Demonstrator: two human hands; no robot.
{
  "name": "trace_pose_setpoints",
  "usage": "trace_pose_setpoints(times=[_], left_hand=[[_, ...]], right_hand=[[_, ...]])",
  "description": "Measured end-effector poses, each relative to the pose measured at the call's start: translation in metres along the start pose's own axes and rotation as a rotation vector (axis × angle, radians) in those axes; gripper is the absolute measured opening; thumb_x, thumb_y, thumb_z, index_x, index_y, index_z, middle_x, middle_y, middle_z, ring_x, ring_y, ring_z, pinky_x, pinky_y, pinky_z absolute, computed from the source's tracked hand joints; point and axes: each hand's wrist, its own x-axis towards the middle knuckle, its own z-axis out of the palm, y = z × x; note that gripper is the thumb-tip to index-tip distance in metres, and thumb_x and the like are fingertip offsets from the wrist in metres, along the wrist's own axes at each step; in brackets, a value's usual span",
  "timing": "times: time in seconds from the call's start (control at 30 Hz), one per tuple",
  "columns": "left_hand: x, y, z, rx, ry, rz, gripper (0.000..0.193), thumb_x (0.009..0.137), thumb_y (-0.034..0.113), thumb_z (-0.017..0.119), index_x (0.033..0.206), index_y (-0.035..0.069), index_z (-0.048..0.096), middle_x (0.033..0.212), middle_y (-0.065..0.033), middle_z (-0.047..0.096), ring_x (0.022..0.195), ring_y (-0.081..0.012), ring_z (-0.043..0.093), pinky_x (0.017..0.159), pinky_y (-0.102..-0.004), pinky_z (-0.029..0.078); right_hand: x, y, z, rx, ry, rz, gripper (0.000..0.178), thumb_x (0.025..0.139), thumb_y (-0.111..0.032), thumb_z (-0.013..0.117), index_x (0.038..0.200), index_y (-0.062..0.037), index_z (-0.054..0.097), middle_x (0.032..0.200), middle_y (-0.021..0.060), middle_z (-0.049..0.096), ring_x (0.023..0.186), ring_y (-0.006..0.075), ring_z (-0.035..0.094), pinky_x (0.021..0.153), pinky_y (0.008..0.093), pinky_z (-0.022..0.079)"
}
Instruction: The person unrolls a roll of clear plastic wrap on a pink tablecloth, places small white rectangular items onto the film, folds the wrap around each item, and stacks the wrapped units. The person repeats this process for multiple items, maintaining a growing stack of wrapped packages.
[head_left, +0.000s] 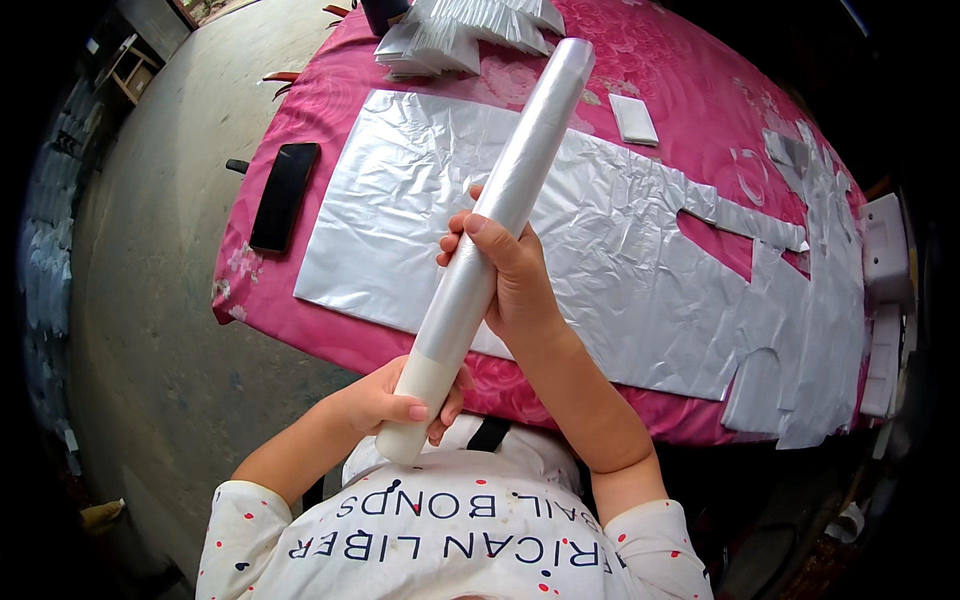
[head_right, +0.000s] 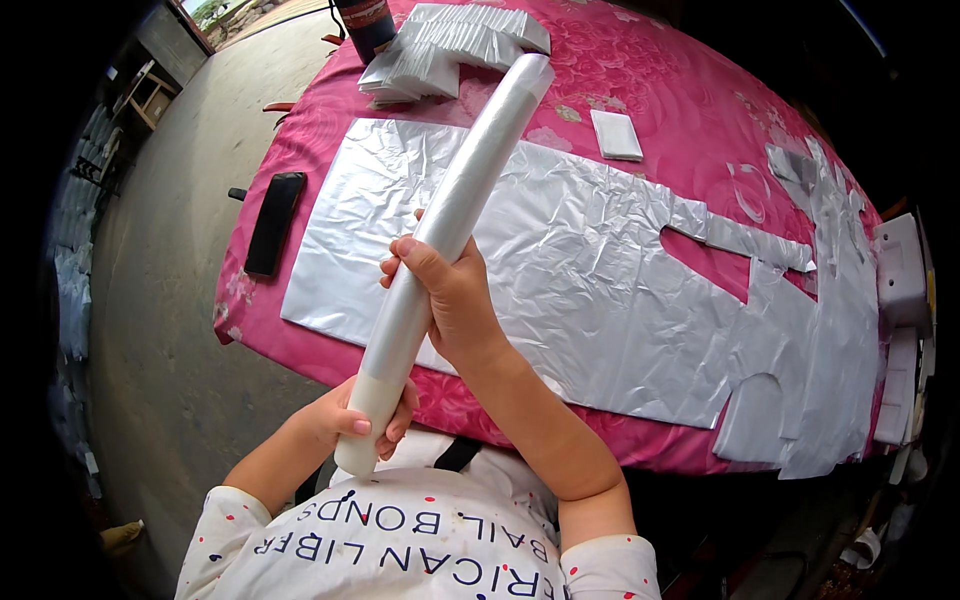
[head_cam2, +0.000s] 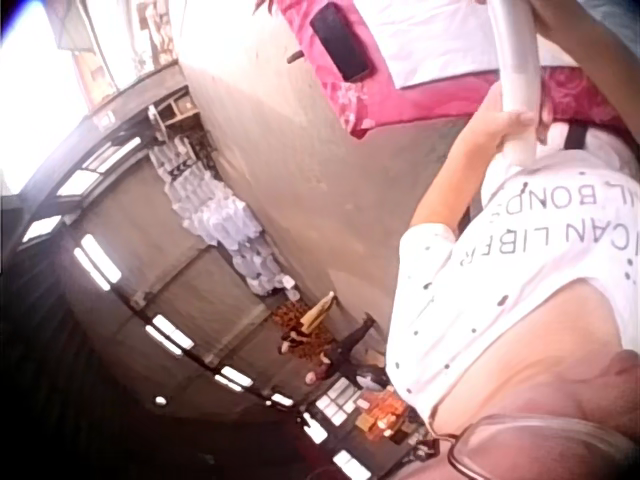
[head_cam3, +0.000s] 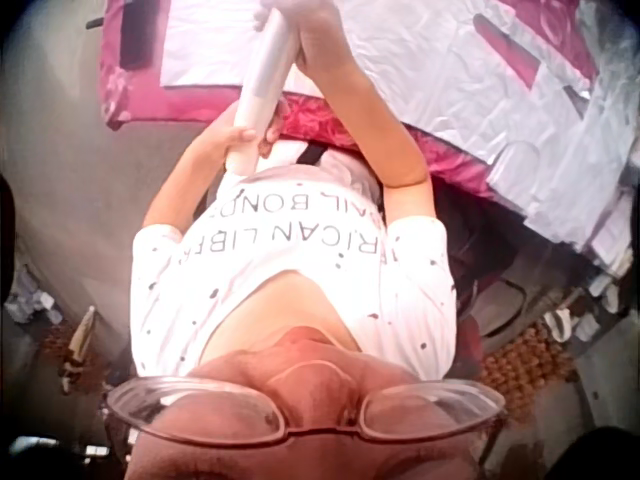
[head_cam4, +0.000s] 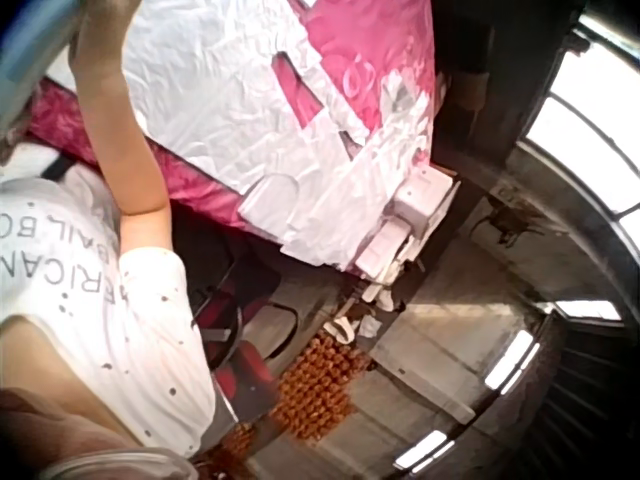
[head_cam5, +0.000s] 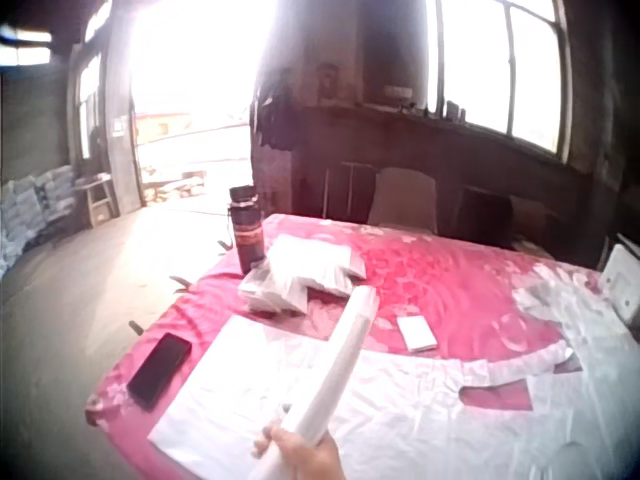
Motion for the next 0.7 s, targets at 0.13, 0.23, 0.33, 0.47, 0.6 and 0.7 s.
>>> trace_pose_setpoints(times=[0.13, 0.23, 0.33, 0.47, 0.6, 0.7], left_hand=[[0.011, -0.002, 0.002, 0.107, 0.098, 0.043, 0.064, 0.072, 0.037, 0.07, 0.118, 0.002, 0.043, 0.087, -0.007, 0.054, 0.075, -0.0135, 0.057, 0.066, -0.0288, 0.05], [0.02, -0.005, 0.0, 0.161, 0.31, 0.093, 0.062, 0.077, 0.045, 0.062, 0.118, 0.002, 0.044, 0.089, -0.0081, 0.057, 0.074, -0.0151, 0.059, 0.064, -0.0292, 0.052], [0.022, -0.014, -0.011, 0.202, 0.393, 0.016, 0.067, 0.081, 0.061, 0.052, 0.116, 0.004, 0.044, 0.085, -0.0077, 0.057, 0.073, -0.0137, 0.058, 0.06, -0.0282, 0.049], [0.007, -0.019, -0.019, 0.243, 0.388, -0.12, 0.064, 0.08, 0.065, 0.049, 0.102, 0.005, 0.05, 0.071, -0.0064, 0.056, 0.06, -0.0138, 0.057, 0.055, -0.0289, 0.049], [-0.025, -0.029, -0.032, 0.281, 0.393, -0.215, 0.049, 0.086, 0.052, 0.051, 0.102, 0.005, 0.05, 0.071, -0.0062, 0.056, 0.06, -0.0133, 0.056, 0.056, -0.0288, 0.049], [-0.037, -0.035, -0.035, 0.297, 0.437, -0.286, 0.051, 0.083, 0.052, 0.055, 0.103, 0.005, 0.05, 0.071, -0.0066, 0.057, 0.059, -0.0133, 0.056, 0.055, -0.0283, 0.048]], right_hand=[[-0.008, 0.005, -0.011, -0.09, 0.084, -0.049, 0.061, 0.076, -0.016, 0.069, 0.12, 0.0022, 0.031, 0.087, 0.009, 0.053, 0.075, 0.0158, 0.058, 0.07, 0.0314, 0.052], [-0.016, 0.018, -0.017, -0.215, 0.128, -0.045, 0.059, 0.076, -0.016, 0.069, 0.119, 0.0033, 0.034, 0.088, 0.0091, 0.054, 0.077, 0.0163, 0.059, 0.069, 0.0317, 0.052], [-0.022, 0.037, -0.029, -0.252, 0.129, -0.007, 0.058, 0.076, -0.017, 0.07, 0.119, 0.0041, 0.036, 0.089, 0.0094, 0.055, 0.077, 0.0166, 0.06, 0.068, 0.0313, 0.052], [-0.006, 0.024, -0.061, -0.306, 0.121, 0.149, 0.057, 0.079, -0.019, 0.068, 0.121, 0.0037, 0.038, 0.095, 0.011, 0.057, 0.088, 0.0176, 0.058, 0.08, 0.0321, 0.048], [0.018, -0.039, -0.094, -0.609, 0.234, 0.063, 0.054, 0.082, -0.027, 0.064, 0.121, 0.0041, 0.043, 0.096, 0.0088, 0.057, 0.089, 0.014, 0.057, 0.077, 0.0249, 0.048], [0.03, -0.077, -0.12, -0.744, 0.346, 0.008, 0.045, 0.084, -0.027, 0.061, 0.117, 0.0018, 0.049, 0.097, 0.0056, 0.058, 0.079, 0.0079, 0.055, 0.067, 0.0186, 0.046]])
